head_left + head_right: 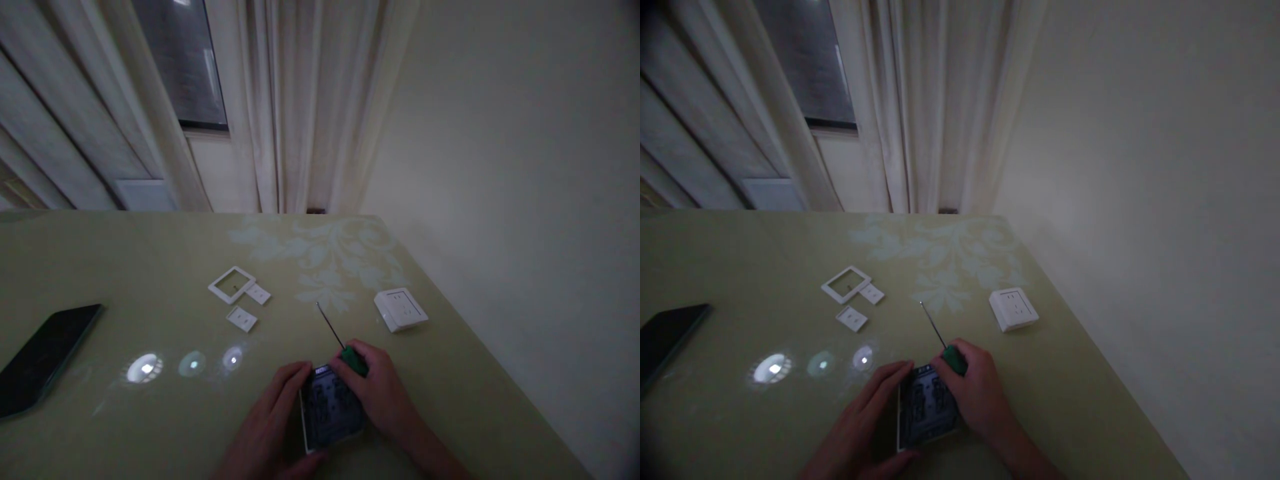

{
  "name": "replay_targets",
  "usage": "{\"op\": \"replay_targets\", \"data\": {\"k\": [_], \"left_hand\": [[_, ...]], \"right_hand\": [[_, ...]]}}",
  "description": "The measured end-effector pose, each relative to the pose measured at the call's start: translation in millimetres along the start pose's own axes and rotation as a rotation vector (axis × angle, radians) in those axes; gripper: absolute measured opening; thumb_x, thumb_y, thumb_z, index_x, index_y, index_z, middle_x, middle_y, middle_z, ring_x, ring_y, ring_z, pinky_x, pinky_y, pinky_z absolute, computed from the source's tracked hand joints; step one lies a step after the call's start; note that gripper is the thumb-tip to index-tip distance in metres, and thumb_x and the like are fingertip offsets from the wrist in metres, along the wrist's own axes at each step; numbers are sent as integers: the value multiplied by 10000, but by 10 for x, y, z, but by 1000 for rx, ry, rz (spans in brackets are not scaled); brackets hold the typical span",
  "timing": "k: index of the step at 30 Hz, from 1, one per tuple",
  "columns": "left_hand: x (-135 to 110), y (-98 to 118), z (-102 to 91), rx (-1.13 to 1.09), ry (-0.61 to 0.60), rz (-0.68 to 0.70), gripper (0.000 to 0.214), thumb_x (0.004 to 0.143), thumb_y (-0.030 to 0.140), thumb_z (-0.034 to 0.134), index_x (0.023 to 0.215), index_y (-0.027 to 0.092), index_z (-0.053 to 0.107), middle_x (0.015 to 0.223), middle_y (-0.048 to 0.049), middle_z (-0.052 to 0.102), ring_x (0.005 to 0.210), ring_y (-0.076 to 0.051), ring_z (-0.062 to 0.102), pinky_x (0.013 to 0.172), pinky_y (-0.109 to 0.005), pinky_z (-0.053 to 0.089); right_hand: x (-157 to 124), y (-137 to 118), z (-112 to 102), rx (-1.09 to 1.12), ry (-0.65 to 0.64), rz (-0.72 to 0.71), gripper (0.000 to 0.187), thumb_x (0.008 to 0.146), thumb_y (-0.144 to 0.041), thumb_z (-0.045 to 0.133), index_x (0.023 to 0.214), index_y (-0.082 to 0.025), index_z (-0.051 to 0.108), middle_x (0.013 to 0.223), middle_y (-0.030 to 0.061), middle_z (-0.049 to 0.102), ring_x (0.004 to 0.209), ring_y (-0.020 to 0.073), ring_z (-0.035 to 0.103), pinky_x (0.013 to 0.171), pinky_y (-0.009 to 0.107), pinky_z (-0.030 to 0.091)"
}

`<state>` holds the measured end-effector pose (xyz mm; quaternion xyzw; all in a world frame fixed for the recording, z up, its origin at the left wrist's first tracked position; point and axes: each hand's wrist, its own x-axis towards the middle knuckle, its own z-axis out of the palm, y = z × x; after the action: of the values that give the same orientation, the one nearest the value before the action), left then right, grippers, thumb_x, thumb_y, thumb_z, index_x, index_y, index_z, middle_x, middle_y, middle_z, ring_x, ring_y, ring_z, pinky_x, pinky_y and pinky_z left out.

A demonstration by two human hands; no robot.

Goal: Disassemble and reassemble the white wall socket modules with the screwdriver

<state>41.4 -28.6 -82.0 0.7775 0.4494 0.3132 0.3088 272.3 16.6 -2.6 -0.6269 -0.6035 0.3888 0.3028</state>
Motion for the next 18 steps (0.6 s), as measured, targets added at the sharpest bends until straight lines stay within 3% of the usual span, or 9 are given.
{"op": "replay_targets", "data": {"k": [6, 11, 18], "left_hand": [[27, -23, -34, -8, -15, 73, 1054, 763, 293, 880, 1647, 393, 316, 1615, -136, 550, 1408, -396, 637, 1116, -532, 604], [37, 60, -137, 15, -35, 57, 1037, 805, 254, 873, 1651, 396, 291, 1616, -144, 552, 1429, -383, 622, 1141, -530, 586], [70, 95, -180, 29, -15, 67, 1032, 785, 255, 889, 1632, 399, 317, 1575, -133, 601, 1392, -361, 661, 1112, -516, 612]], "right_hand": [[-14, 72, 50, -139, 38, -136, 284, 997, -430, 667, 813, -213, 660, 749, -3, 664, 714, 187, 603, 695, 299, 415], [14, 123, 80, -137, 40, -267, 174, 1026, -332, 659, 900, -213, 681, 939, 32, 654, 892, 211, 642, 834, 311, 462], [54, 131, 64, -119, -68, -278, 187, 1067, -332, 624, 925, -214, 648, 947, 23, 630, 911, 206, 627, 847, 312, 454]]}}
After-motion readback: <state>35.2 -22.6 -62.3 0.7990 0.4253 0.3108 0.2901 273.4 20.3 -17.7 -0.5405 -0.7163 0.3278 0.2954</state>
